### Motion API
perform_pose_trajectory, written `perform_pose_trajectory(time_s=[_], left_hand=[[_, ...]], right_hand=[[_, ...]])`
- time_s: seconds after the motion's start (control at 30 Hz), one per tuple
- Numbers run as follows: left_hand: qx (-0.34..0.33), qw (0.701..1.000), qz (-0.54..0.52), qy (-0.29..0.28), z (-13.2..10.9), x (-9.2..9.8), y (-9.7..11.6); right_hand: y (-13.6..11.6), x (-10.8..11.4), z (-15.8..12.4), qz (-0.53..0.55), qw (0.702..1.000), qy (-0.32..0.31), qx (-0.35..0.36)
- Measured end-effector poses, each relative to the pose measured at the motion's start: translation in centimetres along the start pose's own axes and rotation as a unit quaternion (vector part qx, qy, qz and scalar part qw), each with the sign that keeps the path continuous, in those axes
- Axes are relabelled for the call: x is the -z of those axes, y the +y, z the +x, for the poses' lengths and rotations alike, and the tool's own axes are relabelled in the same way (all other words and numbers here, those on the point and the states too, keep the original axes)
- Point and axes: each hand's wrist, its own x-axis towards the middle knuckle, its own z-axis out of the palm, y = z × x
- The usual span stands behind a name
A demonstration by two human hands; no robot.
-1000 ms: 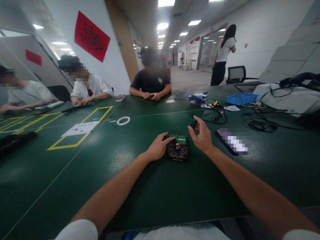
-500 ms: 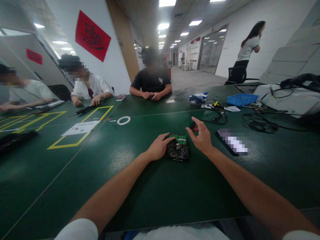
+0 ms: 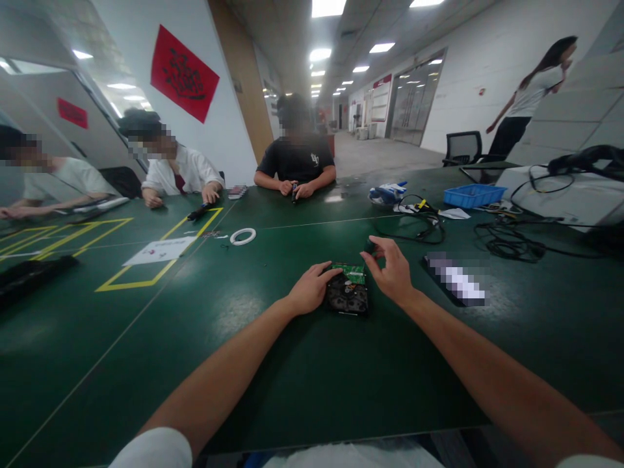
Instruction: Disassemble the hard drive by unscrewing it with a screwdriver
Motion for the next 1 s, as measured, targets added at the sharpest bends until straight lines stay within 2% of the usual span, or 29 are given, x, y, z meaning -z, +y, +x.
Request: perform_pose_trajectory(time_s=[0.33, 1.0], left_hand=[[0.005, 1.000, -0.015, 0.001, 0.01, -0.15, -0.07], [0.004, 1.000, 0.001, -0.006, -0.03, 0.05, 0.18]], right_hand=[[0.77, -0.22, 0.00, 0.019, 1.000, 0.006, 0.004], [0.71, 0.29, 0.43, -0.002, 1.000, 0.010, 0.011]])
